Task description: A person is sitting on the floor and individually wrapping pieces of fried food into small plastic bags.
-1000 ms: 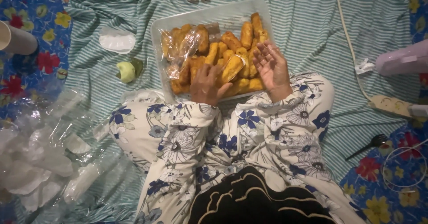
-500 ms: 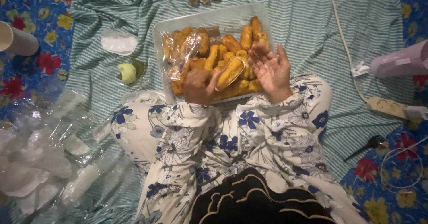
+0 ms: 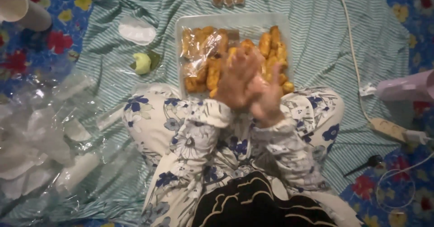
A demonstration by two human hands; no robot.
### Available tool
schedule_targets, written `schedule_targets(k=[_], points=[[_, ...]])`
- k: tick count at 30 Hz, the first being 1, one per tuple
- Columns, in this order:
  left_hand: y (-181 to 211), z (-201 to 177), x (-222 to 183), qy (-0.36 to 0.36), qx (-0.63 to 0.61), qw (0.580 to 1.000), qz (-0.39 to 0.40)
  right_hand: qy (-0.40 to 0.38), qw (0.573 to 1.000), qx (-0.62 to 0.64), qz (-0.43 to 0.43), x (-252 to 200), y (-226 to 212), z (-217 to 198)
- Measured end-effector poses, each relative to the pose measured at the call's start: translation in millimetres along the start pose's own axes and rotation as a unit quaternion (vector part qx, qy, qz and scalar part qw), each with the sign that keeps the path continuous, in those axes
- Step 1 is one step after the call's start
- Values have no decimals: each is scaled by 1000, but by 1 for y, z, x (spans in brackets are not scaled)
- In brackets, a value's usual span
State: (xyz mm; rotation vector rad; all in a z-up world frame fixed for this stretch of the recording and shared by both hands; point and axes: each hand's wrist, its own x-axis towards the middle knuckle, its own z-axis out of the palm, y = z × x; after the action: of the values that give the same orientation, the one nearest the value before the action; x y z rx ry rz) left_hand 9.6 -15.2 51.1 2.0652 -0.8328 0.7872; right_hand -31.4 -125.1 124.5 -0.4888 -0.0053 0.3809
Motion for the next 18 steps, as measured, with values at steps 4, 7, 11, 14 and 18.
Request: schedule_targets(k=[4,7,11,14,18], points=[[-49,-9,-4,130,69,988,-37,-105,972,-207,-47,-8,2,35],[-30,-19,4,192,-188,937,-222,-125,901,-387,-150,3,18,45],[3,-41,18,99,-476,836,-254,-141,488,-778,-370,42,30,-6],[26,-65,32,21,-662,704,-258,-35,431,-816,-384,73,-5,-39],[67,-97,62,-46,-600,765,-230,118,590,-770,-215,70,-44,-28]])
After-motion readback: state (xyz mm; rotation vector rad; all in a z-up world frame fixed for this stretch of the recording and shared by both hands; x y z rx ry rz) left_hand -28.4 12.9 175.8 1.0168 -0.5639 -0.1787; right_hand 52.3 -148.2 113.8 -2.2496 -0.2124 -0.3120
